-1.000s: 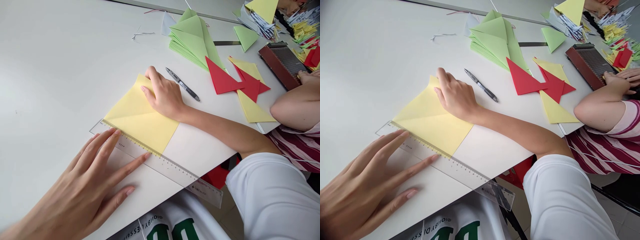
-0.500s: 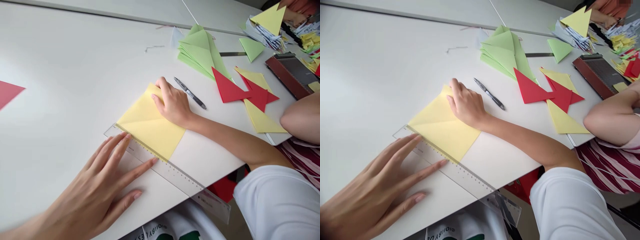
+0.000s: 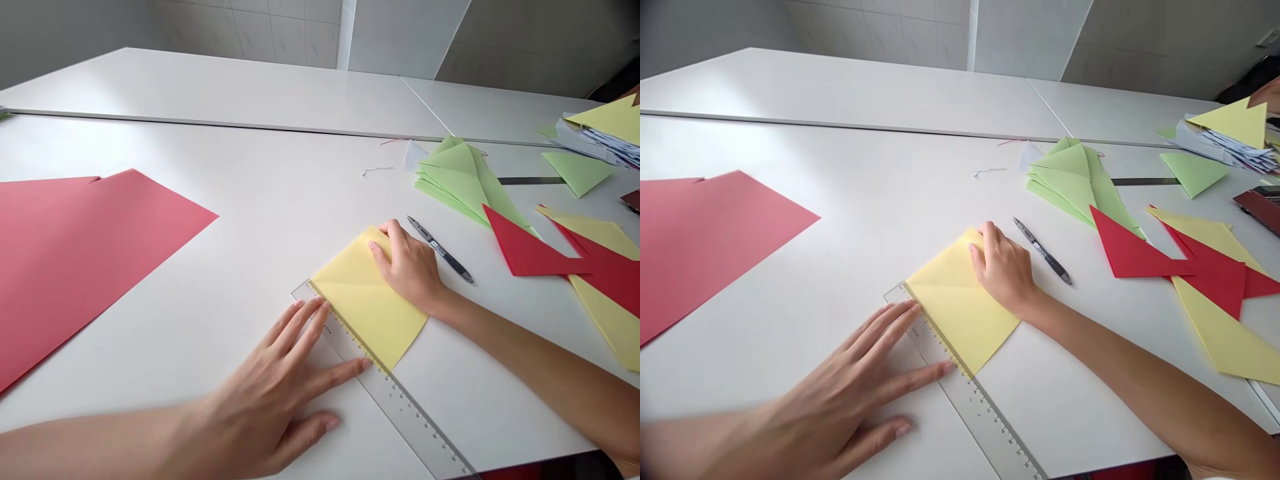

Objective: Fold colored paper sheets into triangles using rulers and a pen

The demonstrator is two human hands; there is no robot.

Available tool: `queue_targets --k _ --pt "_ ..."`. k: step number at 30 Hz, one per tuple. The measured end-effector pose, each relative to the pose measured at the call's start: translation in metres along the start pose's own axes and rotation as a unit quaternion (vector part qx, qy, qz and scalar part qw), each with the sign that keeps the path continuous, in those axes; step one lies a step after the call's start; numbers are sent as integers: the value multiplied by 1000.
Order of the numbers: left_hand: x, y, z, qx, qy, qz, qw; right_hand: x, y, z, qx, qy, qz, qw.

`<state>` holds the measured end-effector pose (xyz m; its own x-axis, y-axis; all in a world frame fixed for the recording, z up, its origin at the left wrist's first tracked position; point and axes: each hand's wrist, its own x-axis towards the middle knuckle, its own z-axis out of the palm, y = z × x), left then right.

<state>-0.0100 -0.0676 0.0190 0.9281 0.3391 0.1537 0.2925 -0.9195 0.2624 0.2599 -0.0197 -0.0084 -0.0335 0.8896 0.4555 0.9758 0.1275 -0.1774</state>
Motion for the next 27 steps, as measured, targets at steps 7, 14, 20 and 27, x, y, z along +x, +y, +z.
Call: queue_targets --k 7,14,20,27 --pt "-1 0 0 7 -2 -4 1000 0 0 0 7 2 2 1000" --pt "-3 2 -2 46 2 -1 999 0 0 0 -2 2 2 1000" --pt "-4 3 -1 57 2 -2 998 0 2 1 -1 8 -5 1000" --pt "-2 2 -2 74 1 4 997 1 1 1 -6 8 -8 1000"
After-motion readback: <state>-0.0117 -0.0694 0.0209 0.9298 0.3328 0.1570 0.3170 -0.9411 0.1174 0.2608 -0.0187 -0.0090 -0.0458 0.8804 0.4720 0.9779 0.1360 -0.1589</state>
